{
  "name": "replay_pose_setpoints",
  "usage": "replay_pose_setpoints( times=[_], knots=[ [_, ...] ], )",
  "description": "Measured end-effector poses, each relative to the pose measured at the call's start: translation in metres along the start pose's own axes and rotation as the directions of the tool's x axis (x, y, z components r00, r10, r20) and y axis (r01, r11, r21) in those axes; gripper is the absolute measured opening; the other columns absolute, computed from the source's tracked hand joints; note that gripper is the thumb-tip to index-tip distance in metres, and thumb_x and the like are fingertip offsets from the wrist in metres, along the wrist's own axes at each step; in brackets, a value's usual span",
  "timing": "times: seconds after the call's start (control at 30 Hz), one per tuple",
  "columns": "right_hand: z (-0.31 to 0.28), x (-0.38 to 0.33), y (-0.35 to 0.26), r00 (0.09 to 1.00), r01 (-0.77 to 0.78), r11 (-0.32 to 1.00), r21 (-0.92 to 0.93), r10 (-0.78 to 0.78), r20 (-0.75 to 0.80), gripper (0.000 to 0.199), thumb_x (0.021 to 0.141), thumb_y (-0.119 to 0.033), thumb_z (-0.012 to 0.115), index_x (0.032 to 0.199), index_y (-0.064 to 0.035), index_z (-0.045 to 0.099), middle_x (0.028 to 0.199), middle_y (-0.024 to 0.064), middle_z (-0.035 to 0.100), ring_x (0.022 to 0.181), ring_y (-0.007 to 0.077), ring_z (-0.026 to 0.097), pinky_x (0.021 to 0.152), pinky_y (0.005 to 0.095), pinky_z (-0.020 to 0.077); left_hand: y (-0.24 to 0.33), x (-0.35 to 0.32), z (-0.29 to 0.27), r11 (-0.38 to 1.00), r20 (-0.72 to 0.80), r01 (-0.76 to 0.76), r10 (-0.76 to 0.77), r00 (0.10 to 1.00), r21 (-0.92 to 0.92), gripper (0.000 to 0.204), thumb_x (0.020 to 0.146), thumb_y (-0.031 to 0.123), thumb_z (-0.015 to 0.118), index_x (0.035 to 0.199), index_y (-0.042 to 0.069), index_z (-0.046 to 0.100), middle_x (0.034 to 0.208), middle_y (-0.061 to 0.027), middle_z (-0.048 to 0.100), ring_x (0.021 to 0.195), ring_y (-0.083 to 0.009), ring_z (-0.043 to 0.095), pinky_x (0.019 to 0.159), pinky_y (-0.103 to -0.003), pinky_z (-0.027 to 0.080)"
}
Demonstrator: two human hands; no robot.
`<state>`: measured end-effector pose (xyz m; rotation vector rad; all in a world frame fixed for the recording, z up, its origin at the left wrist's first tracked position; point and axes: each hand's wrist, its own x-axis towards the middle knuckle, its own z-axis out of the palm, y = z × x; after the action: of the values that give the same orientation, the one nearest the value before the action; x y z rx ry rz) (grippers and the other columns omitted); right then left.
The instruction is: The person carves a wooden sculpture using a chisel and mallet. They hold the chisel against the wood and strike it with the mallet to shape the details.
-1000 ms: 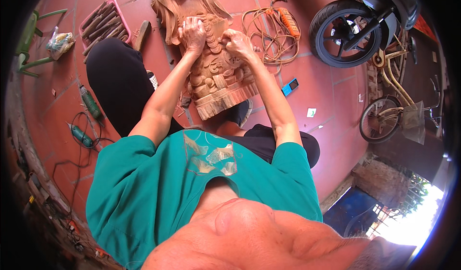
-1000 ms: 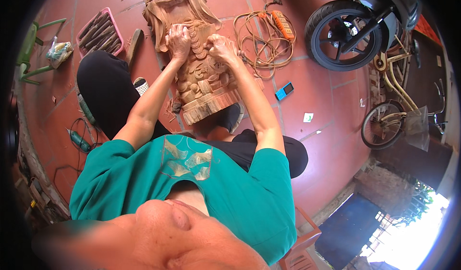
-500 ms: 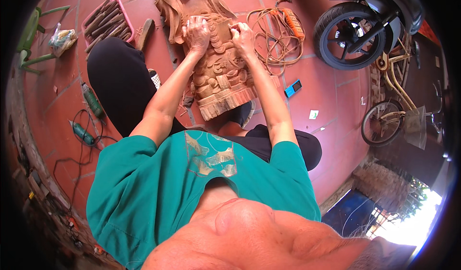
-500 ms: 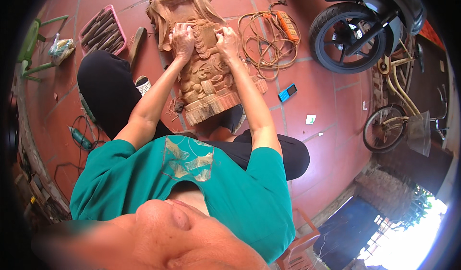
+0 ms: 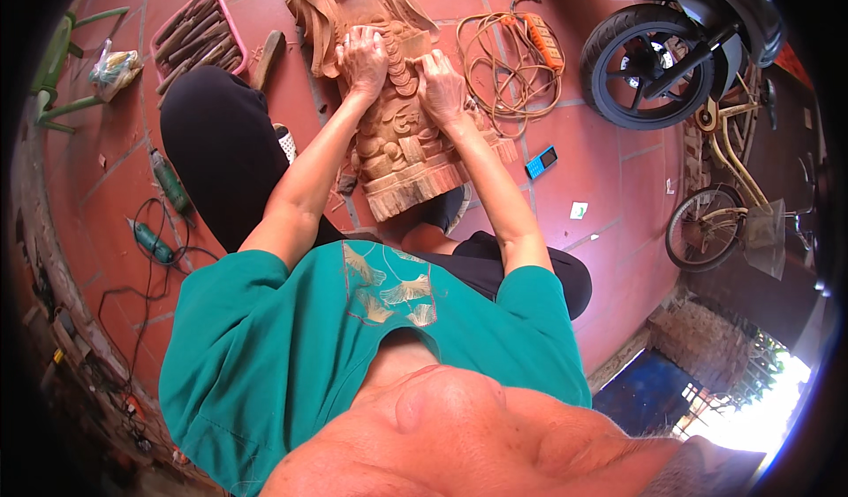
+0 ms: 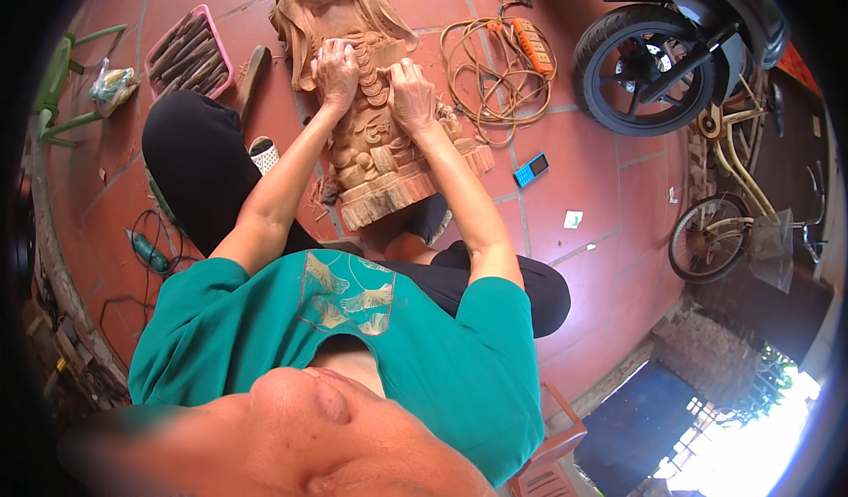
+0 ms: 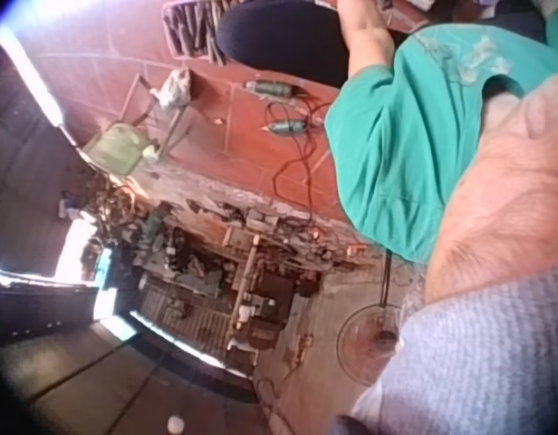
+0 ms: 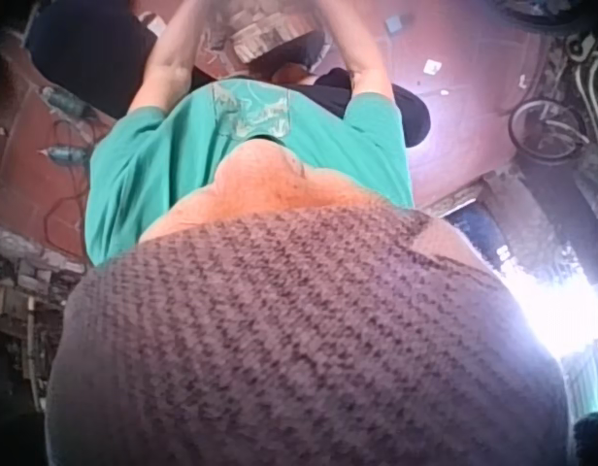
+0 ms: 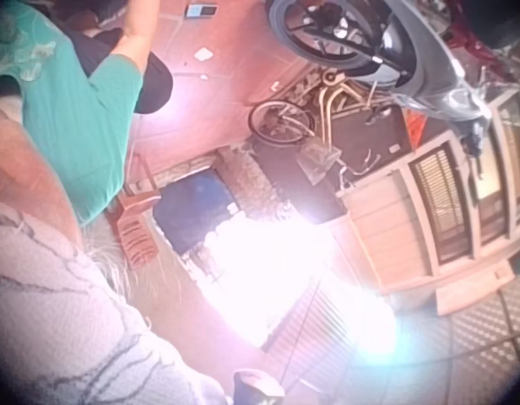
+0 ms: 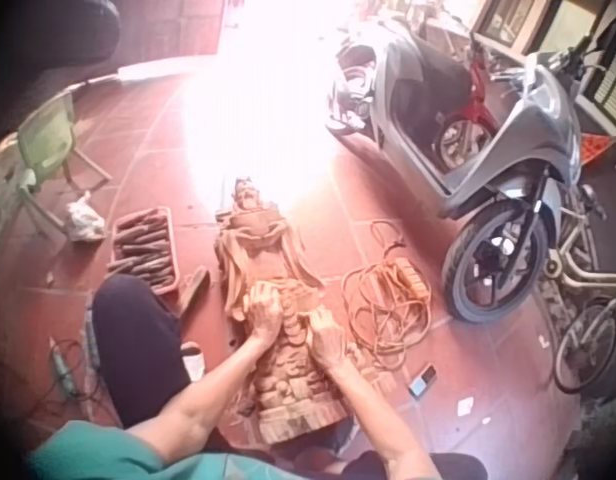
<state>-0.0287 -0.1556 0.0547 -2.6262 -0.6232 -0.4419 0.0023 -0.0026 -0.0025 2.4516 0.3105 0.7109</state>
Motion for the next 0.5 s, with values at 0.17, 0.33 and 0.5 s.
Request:
replay_pose_setpoints(
  times=[0.17, 0.33, 0.5],
  knots=[
    [0.013, 0.025, 0.015, 0.992, 0.125, 0.968, -0.219, -0.123, 0.024, 0.014, 0.077, -0.004, 0.057, 0.09, -0.0051, 0.057, 0.093, 0.0108, 0.057, 0.088, 0.0272, 0.062, 0.065, 0.0378, 0.0554, -0.003, 0.002, 0.0, 0.999, -0.015, 0.003, -0.003, 1.0, -0.043, 0.016, 0.09, 0.021, 0.052, 0.094, 0.011, 0.064, 0.1, -0.0068, 0.06, 0.098, -0.0243, 0.059, 0.085, -0.044, 0.041],
    [0.026, 0.044, 0.034, 0.997, -0.059, 0.992, -0.11, 0.052, -0.061, 0.01, 0.079, -0.007, 0.061, 0.089, -0.0052, 0.06, 0.091, 0.0121, 0.06, 0.085, 0.0301, 0.064, 0.069, 0.0392, 0.054, 0.0, 0.002, 0.002, 0.999, -0.014, -0.015, 0.015, 1.0, -0.035, 0.015, 0.09, 0.02, 0.052, 0.094, 0.011, 0.064, 0.1, -0.0067, 0.06, 0.096, -0.0243, 0.06, 0.084, -0.044, 0.041],
    [0.011, 0.038, 0.031, 0.983, -0.184, 0.965, 0.189, 0.176, 0.055, 0.01, 0.083, -0.014, 0.065, 0.089, -0.0054, 0.068, 0.09, 0.0116, 0.064, 0.083, 0.0303, 0.065, 0.072, 0.0412, 0.0507, -0.002, 0.001, 0.001, 0.998, -0.031, -0.027, 0.025, 0.999, -0.061, 0.015, 0.089, 0.02, 0.053, 0.094, 0.012, 0.064, 0.1, -0.0065, 0.06, 0.096, -0.024, 0.059, 0.083, -0.044, 0.041]
  ],
)
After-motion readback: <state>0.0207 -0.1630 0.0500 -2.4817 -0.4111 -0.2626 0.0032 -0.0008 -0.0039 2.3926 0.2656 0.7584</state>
